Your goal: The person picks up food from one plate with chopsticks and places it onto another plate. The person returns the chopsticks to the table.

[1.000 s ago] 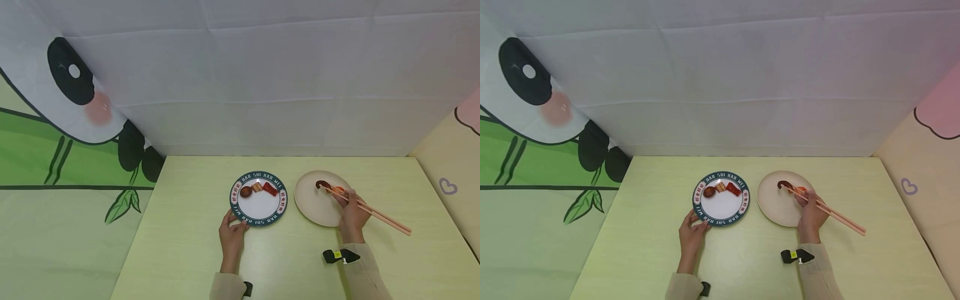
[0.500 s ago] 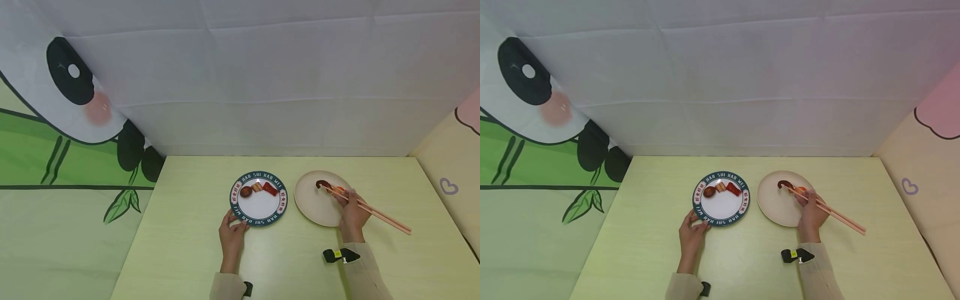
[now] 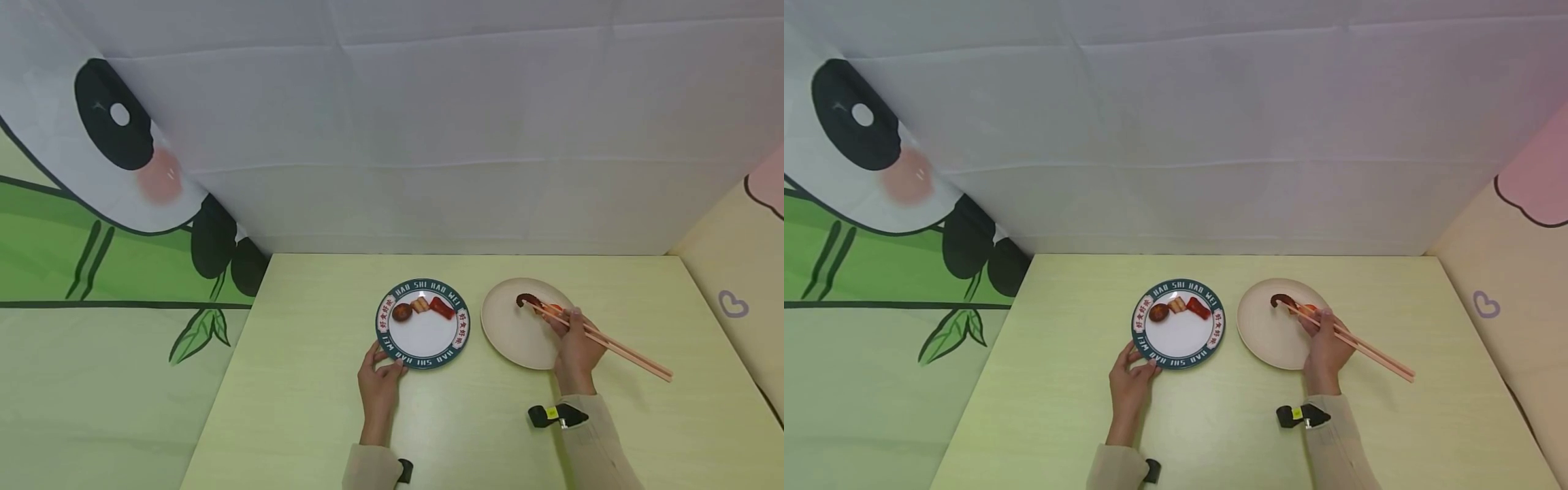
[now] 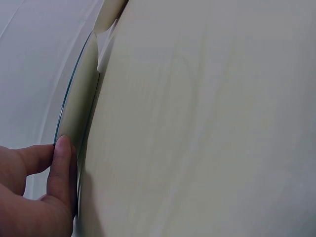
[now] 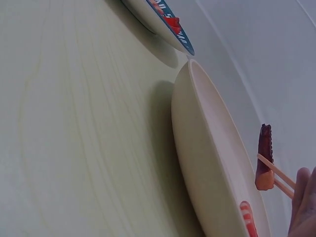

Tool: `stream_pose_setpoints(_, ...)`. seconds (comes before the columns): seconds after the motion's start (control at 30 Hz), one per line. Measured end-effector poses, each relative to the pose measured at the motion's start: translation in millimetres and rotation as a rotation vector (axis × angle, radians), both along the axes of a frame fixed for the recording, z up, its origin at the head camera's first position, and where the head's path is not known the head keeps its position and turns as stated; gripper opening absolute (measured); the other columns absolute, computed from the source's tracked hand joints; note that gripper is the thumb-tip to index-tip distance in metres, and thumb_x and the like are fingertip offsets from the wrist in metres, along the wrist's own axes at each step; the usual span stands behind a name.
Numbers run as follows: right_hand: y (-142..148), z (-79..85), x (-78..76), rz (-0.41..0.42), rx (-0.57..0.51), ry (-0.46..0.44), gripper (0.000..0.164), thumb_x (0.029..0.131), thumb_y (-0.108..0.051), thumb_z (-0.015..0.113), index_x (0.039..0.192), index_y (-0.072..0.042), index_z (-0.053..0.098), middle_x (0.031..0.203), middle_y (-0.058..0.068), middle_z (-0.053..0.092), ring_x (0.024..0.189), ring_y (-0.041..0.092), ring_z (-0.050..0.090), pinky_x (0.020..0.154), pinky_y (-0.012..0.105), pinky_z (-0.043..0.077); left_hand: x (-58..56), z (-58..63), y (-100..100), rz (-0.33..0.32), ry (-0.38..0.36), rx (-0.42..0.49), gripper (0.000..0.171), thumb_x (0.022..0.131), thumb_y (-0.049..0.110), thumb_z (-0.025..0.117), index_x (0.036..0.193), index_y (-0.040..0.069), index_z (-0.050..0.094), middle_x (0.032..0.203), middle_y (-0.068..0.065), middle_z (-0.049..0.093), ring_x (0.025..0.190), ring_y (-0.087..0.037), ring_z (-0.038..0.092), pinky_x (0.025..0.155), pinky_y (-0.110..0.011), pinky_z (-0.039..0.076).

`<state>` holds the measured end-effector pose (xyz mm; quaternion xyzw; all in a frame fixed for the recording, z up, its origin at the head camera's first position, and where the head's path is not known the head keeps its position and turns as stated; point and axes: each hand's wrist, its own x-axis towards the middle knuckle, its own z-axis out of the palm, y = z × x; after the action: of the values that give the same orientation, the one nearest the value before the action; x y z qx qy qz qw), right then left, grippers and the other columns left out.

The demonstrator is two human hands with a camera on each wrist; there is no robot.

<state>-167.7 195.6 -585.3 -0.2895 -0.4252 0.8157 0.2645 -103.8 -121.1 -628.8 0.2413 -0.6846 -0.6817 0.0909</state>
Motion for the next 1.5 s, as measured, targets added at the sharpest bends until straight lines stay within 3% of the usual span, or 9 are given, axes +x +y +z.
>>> stream_pose_setpoints(0.23, -1, -1.1, -0.6, -0.005, -0.004, 0.035, 0.018, 0.105, -0.006, 0.063, 0.1, 0.006, 0.076, 0.082, 0.005, 0.076, 0.064, 0.012, 0.076, 0.064, 0.022, 0.068, -0.6, 4.5, 3, 0.013, -0.011, -0.024, 0.067, 0.09, -0.018, 0.067, 0.153, -0.008, 0.047, 0.12, -0.026, 0.058, 0.079, -0.018, 0.07, 0.074, -0.036, 0.071)
stream_pose_setpoints(0.53, -1, -1.9, -0.4, -0.005, 0.006, 0.045, 0.019, 0.105, -0.006, 0.062, 0.1, 0.005, 0.075, 0.083, 0.005, 0.076, 0.065, 0.012, 0.077, 0.064, 0.021, 0.068, 8.8, 36.0, 8, 0.008, 0.008, -0.012, 0.064, 0.09, -0.018, 0.066, 0.151, -0.01, 0.047, 0.119, -0.027, 0.058, 0.078, -0.017, 0.069, 0.076, -0.037, 0.071)
stream_pose_setpoints(0.87, -1, -1.2, 0.0, -0.002, 0.009, 0.029, 0.018, 0.105, -0.006, 0.061, 0.099, 0.003, 0.076, 0.083, 0.004, 0.076, 0.065, 0.012, 0.077, 0.064, 0.021, 0.068, 1.7, 1.7, 1, -0.002, 0.005, -0.005, 0.069, 0.09, -0.015, 0.07, 0.154, -0.004, 0.048, 0.121, -0.024, 0.059, 0.079, -0.016, 0.07, 0.073, -0.032, 0.071)
stream_pose_setpoints(1.1, 0, -3.6, -1.6, -0.011, 0.01, 0.032, 0.018, 0.104, -0.006, 0.062, 0.103, 0.007, 0.074, 0.083, 0.005, 0.076, 0.065, 0.012, 0.077, 0.063, 0.021, 0.068, 1.4, -0.1, -1, -0.015, 0.015, 0.011, 0.068, 0.09, -0.014, 0.071, 0.154, -0.002, 0.048, 0.12, -0.021, 0.059, 0.079, -0.014, 0.07, 0.072, -0.028, 0.071)
stream_pose_setpoints(1.27, 0, -6.9, -2.1, -0.013, 0.014, 0.029, 0.02, 0.105, -0.006, 0.063, 0.107, 0.01, 0.073, 0.083, 0.004, 0.076, 0.065, 0.011, 0.077, 0.063, 0.021, 0.068, 0.8, 2.1, 3, 0.002, 0.005, -0.012, 0.068, 0.09, -0.016, 0.07, 0.153, -0.005, 0.048, 0.12, -0.023, 0.059, 0.079, -0.016, 0.07, 0.072, -0.033, 0.071)
stream_pose_setpoints(1.5, 1, -10.6, -2.6, 0.005, 0.039, 0.012, 0.019, 0.105, -0.009, 0.062, 0.103, 0.004, 0.075, 0.084, 0.003, 0.076, 0.067, 0.01, 0.077, 0.065, 0.02, 0.068, -0.4, -2.6, 1, -0.013, 0.009, -0.006, 0.068, 0.091, -0.013, 0.071, 0.154, -0.001, 0.049, 0.12, -0.021, 0.06, 0.08, -0.015, 0.071, 0.073, -0.028, 0.071)
